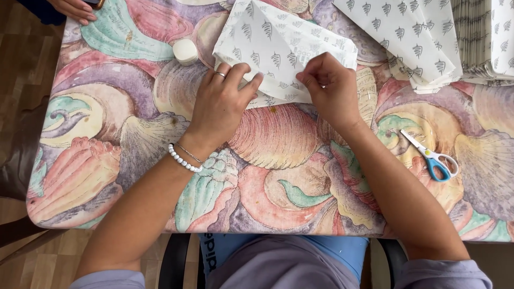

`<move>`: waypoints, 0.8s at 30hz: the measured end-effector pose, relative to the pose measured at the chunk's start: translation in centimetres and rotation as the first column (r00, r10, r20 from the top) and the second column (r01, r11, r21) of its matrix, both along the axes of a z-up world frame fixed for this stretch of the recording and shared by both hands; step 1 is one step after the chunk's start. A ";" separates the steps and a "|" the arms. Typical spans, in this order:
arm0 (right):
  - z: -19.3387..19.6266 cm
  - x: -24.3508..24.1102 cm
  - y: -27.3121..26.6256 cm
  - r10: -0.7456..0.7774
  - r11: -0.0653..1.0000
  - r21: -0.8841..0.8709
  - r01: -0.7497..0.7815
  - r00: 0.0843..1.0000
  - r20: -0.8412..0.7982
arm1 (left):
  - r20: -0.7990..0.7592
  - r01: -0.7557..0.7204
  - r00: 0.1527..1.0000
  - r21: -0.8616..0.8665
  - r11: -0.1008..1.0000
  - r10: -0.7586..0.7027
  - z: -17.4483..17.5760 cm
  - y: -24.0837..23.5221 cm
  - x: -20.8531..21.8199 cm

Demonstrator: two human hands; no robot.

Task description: Folding printed paper sheets into triangular pouches or bags on a table.

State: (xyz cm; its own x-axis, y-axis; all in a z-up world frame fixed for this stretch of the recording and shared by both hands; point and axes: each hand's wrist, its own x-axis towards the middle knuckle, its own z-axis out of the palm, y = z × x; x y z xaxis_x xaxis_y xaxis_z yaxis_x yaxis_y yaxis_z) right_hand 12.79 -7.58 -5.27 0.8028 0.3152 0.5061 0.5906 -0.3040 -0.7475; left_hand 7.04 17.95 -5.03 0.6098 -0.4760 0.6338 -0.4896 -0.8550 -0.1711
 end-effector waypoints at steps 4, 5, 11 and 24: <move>1.1 -0.9 0.4 0.025 0.993 -0.115 -0.011 0.993 0.117 | -0.014 0.008 1.000 -0.050 0.999 -0.008 -1.5 0.1 0.1; 2.4 -1.6 0.7 0.121 0.977 -0.190 -0.097 0.985 0.121 | -0.021 0.016 1.000 -0.088 0.996 -0.017 -1.8 0.2 0.2; 1.8 -2.0 1.8 0.236 0.876 -0.480 -0.046 0.909 0.344 | -0.013 0.009 1.000 -0.124 0.992 -0.011 -1.5 0.0 0.2; 0.0 -0.2 1.6 0.004 0.988 -0.155 -0.011 0.999 -0.048 | 0.185 -0.011 0.983 -0.017 1.000 0.014 1.5 -1.4 -0.7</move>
State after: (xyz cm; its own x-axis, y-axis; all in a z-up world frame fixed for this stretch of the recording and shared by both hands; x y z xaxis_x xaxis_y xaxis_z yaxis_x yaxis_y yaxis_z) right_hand 12.61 -5.93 -5.26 0.8220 0.3927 0.4124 0.5584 -0.4140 -0.7189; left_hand 6.30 16.55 -3.54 0.4866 -0.4582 0.7438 -0.4403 -0.8640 -0.2442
